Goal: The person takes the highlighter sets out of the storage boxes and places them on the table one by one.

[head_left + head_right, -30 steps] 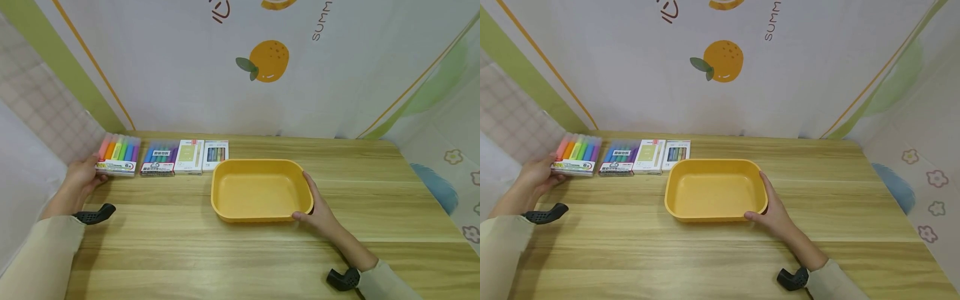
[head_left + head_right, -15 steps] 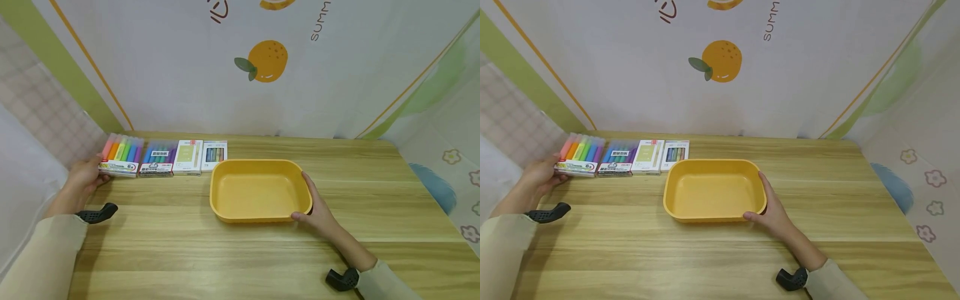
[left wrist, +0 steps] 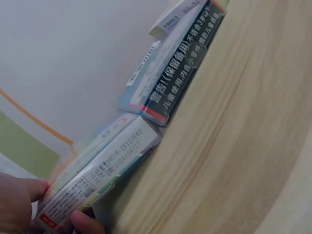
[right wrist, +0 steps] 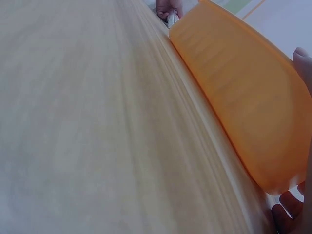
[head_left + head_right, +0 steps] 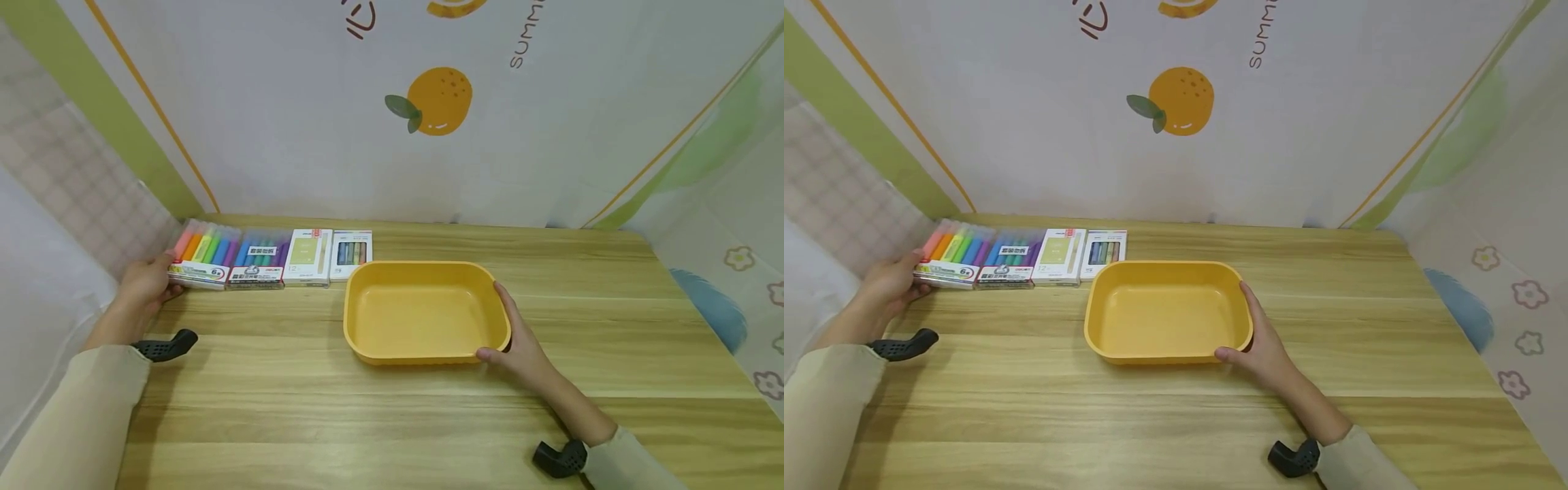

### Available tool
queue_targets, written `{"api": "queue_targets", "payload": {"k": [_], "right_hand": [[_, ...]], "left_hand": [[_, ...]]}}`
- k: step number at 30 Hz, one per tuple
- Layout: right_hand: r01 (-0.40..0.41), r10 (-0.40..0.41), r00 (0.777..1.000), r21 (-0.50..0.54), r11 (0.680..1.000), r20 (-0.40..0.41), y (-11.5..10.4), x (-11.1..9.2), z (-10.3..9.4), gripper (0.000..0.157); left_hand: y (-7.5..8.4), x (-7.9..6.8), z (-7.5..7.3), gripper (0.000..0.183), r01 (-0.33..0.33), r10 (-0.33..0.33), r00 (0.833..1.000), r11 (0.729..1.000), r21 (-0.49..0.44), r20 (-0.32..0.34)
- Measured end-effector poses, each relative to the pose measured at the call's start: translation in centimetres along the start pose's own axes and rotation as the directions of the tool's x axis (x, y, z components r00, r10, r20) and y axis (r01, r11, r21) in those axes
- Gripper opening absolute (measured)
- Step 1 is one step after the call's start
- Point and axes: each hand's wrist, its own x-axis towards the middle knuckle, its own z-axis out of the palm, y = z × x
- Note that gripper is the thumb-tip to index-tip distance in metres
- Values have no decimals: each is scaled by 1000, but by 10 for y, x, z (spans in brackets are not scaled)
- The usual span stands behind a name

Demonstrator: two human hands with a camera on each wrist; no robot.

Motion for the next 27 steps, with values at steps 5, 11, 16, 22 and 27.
{"api": "queue_targets", "payload": {"k": [5, 11, 16, 22, 27], "right_hand": [[4, -4, 1000, 9, 1000, 0, 0, 0, 1, 112], [12, -13, 1000, 21, 1000, 4, 1, -1, 1, 111], [5, -5, 1000, 15, 1000, 1, 0, -1, 2, 111], [-7, 7, 1000, 63, 998, 14, -2, -1, 2, 111], [-8, 8, 1000, 66, 998, 11, -4, -2, 3, 110]], "left_hand": [[-3, 0, -2, 75, -46, 48, 999, 988, 150, -9], [-7, -1, -1, 74, -99, 136, 989, 898, 428, -57], [-7, -2, 1, 75, -106, 179, 981, 816, 568, -74], [-5, -3, 1, 76, -137, 252, 966, 685, 716, -56], [-10, -5, 2, 83, -148, 273, 960, 677, 721, -60]]}}
